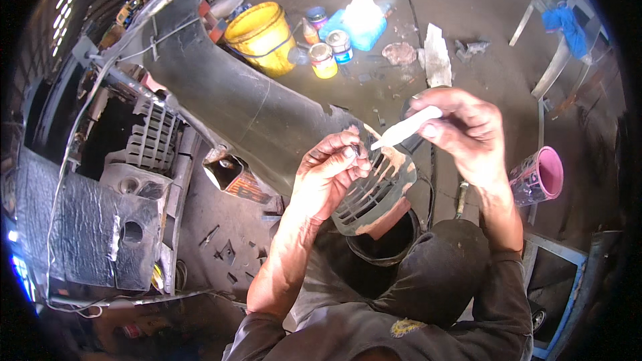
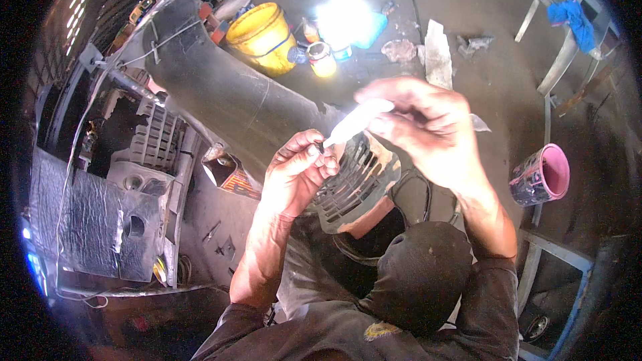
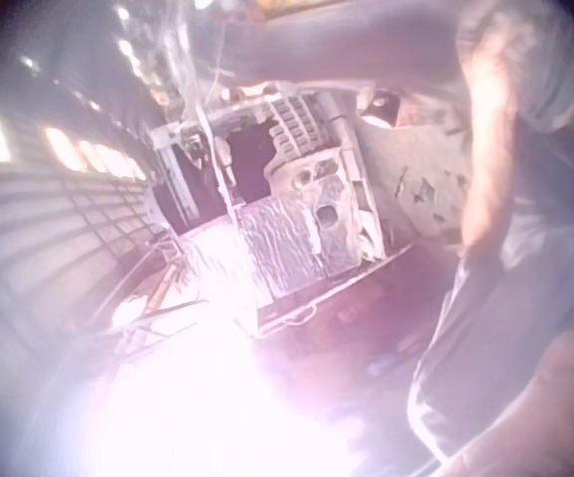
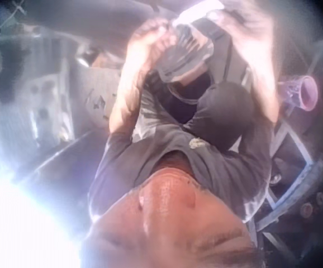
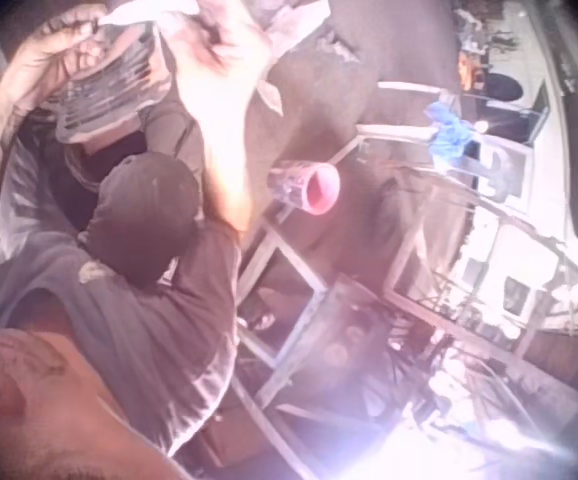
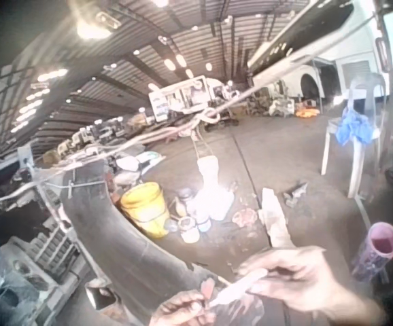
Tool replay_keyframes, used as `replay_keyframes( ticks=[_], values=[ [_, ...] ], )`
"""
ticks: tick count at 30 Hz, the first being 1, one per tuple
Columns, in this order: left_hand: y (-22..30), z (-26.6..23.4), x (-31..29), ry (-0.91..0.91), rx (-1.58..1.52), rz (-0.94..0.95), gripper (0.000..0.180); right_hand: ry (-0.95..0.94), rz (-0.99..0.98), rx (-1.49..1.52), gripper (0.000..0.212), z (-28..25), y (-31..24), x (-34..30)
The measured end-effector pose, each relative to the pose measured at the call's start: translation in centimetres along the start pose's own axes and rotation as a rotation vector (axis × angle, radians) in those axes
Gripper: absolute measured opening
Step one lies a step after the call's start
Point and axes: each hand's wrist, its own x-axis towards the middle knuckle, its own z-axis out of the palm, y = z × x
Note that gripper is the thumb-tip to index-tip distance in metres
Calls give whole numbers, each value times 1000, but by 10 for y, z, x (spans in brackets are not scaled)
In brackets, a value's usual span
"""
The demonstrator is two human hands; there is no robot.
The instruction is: The person uses a rotary tool to grind and smooth the surface of a car bumper or grille, then applies a white substance from a tube to specific areas. The person continues grinding the treated areas.
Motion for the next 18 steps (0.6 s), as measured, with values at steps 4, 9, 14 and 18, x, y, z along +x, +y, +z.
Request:
replay_keyframes(
  ticks=[4, 9, 14, 18],
  values=[
    [6, 1, -12, -9, 66, 93, 20, -36, -74, -98, 33, 25, -4, 4],
    [7, 5, -20, -17, 86, 109, 18, -56, -133, -263, 28, 31, -7, 4],
    [7, 12, -22, -17, 86, 97, 18, -78, -160, -347, 28, 38, -7, 6],
    [7, 13, -20, -35, 70, 92, 18, -72, -178, -326, 26, 39, -6, 7]
  ],
)
